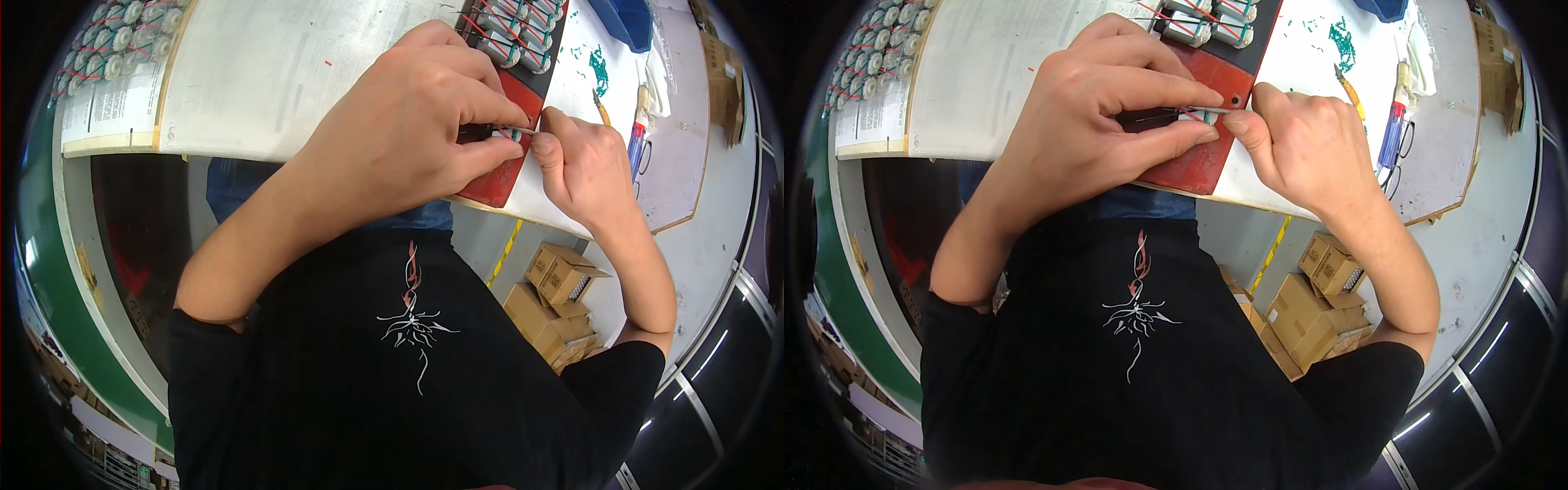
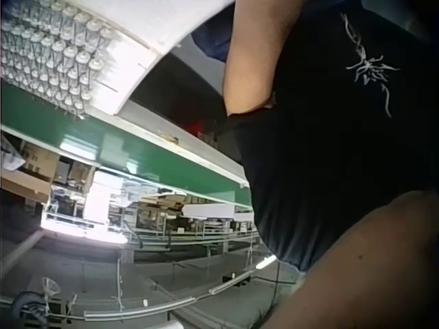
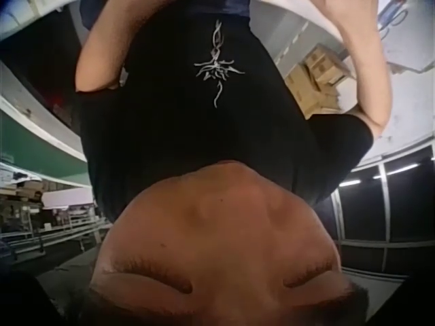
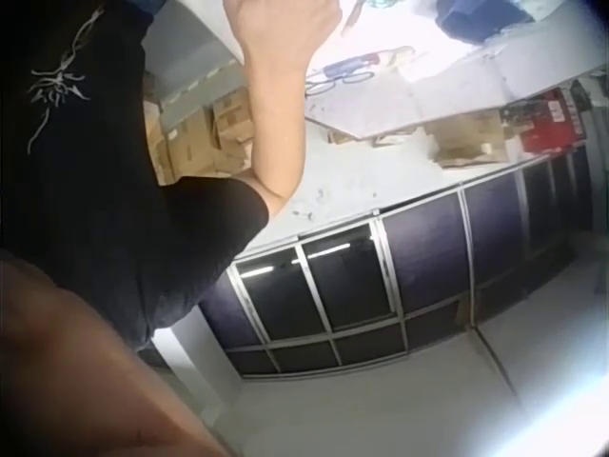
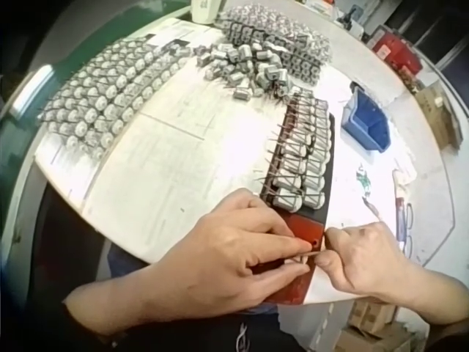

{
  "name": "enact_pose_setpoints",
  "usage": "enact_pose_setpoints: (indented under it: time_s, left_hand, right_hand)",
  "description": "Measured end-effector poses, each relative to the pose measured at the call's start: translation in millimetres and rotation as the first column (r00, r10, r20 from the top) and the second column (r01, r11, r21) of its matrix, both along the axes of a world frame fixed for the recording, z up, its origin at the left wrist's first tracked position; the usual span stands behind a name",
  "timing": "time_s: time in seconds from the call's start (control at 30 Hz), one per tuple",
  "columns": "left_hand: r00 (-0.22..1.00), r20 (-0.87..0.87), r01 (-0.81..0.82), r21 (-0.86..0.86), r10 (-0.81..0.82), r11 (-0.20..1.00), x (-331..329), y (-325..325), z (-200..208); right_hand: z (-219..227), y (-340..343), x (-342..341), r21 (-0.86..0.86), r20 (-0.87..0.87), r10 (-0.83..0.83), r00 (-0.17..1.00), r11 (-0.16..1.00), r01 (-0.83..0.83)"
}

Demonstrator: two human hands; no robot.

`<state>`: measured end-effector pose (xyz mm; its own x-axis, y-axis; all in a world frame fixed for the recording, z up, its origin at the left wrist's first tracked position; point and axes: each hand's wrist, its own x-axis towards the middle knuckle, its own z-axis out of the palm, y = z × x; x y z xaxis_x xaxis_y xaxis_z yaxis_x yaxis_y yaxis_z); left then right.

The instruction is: Manually assembling small electronic components at a factory workstation.

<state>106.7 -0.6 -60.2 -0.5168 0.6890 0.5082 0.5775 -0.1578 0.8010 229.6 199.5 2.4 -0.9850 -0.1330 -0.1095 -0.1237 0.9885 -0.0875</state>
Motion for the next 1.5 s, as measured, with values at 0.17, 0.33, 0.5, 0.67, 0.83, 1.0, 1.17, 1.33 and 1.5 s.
enact_pose_setpoints:
  time_s: [0.17, 0.33, 0.5, 0.67, 0.83, 1.0, 1.17, 1.33, 1.5]
  left_hand:
    - [1.000, -0.016, -0.013, 0.001, 0.013, 1.000, -1, -3, 9]
    - [0.992, 0.099, 0.090, -0.075, -0.083, 0.993, -7, -3, 17]
    - [0.999, -0.033, 0.001, -0.017, -0.001, 1.000, -1, -1, 2]
    - [0.999, -0.037, 0.014, 0.012, -0.013, 1.000, -3, -1, 0]
    - [0.999, -0.053, 0.002, 0.035, 0.000, 0.999, -3, 0, -1]
    - [0.997, -0.082, 0.001, 0.039, 0.002, 0.999, 1, -1, -1]
    - [0.998, -0.065, 0.016, -0.001, -0.016, 1.000, 1, -1, 1]
    - [0.999, -0.048, 0.017, -0.005, -0.018, 1.000, 1, -2, 0]
    - [0.999, -0.042, 0.013, -0.012, -0.014, 1.000, -1, -2, 0]
  right_hand:
    - [4, -8, -2, -0.005, 0.064, -0.036, 0.997, 0.999, 0.037]
    - [5, -9, 1, -0.017, 0.113, -0.084, 0.990, 0.996, 0.086]
    - [13, -10, -4, -0.031, 0.138, -0.062, 0.989, 0.997, 0.067]
    - [17, -10, -6, -0.120, 0.208, -0.069, 0.976, 0.988, 0.096]
    - [13, -12, -3, -0.102, 0.178, -0.070, 0.981, 0.991, 0.090]
    - [7, -15, 3, -0.031, 0.127, -0.084, 0.988, 0.996, 0.088]
    - [10, -8, -3, -0.086, 0.148, -0.095, 0.984, 0.990, 0.108]
    - [8, -12, -1, -0.069, 0.117, -0.085, 0.990, 0.993, 0.093]
    - [3, -9, -4, -0.097, 0.147, -0.094, 0.985, 0.989, 0.109]
